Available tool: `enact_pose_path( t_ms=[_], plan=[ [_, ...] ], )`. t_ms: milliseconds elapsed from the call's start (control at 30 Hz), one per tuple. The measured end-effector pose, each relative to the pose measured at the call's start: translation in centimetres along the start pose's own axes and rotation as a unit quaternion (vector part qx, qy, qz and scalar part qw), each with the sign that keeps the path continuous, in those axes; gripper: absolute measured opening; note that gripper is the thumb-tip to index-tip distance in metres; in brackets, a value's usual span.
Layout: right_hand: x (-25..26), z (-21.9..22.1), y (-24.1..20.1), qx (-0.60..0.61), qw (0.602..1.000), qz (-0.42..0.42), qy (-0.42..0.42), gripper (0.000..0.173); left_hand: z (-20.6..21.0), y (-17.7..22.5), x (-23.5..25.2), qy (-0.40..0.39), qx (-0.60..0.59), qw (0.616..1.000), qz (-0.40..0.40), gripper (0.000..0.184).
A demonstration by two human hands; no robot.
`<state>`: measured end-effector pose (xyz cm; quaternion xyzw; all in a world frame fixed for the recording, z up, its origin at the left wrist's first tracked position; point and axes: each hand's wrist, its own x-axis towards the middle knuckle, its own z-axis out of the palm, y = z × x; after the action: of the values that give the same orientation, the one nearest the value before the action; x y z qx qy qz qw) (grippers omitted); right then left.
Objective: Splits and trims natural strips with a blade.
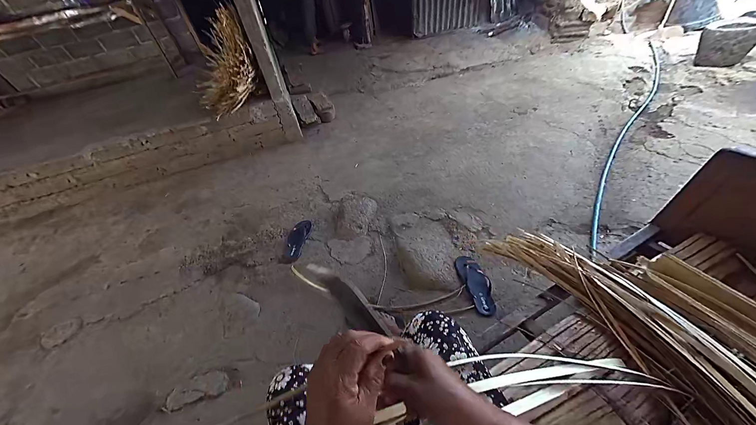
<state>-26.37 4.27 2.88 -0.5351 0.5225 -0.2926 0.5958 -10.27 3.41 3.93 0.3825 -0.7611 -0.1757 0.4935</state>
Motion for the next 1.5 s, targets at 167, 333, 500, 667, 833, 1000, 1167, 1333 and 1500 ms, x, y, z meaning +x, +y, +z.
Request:
enact_pose_path(
  t_ms=[167, 333, 500, 667, 833, 1000, 1167, 1333, 1500],
  plan=[
    [-3.5, -2.2, 6.6, 0.068, 0.989, -0.104, 0.083, 0.042, -1.0, 0.5, -1.5, 0.052, -0.199, 0.974, -0.096, 0.017],
    [-5.6, -2.5, 4.3, 0.021, 0.965, -0.248, 0.078, 0.039, 0.0, 1.7, -2.4, 0.101, -0.264, 0.948, -0.146, 0.014],
    [-6.4, -2.0, -0.2, -0.064, 0.941, -0.327, 0.061, 0.028, 0.5, 2.7, -3.0, 0.099, -0.284, 0.941, -0.154, 0.012],
    [-6.6, -1.2, -1.5, -0.133, 0.929, -0.337, 0.074, 0.025, 0.3, 3.0, -3.3, 0.097, -0.291, 0.94, -0.152, 0.012],
    [-7.2, -1.3, -2.0, -0.173, 0.918, -0.345, 0.087, 0.023, 0.5, 3.2, -3.5, 0.089, -0.296, 0.938, -0.154, 0.012],
    [-7.5, -1.5, -2.0, -0.191, 0.914, -0.344, 0.097, 0.021, 0.7, 3.2, -3.6, 0.083, -0.294, 0.939, -0.158, 0.012],
    [-7.7, -1.7, -2.2, -0.196, 0.913, -0.346, 0.093, 0.021, 0.8, 3.3, -3.6, 0.082, -0.296, 0.938, -0.158, 0.012],
    [-7.8, -1.9, -2.3, -0.198, 0.911, -0.353, 0.081, 0.021, 0.6, 3.5, -3.7, 0.078, -0.293, 0.941, -0.151, 0.012],
    [-7.9, -2.3, -2.4, -0.178, 0.915, -0.358, 0.049, 0.021, 0.5, 3.3, -3.8, 0.071, -0.311, 0.937, -0.141, 0.011]
  ],
)
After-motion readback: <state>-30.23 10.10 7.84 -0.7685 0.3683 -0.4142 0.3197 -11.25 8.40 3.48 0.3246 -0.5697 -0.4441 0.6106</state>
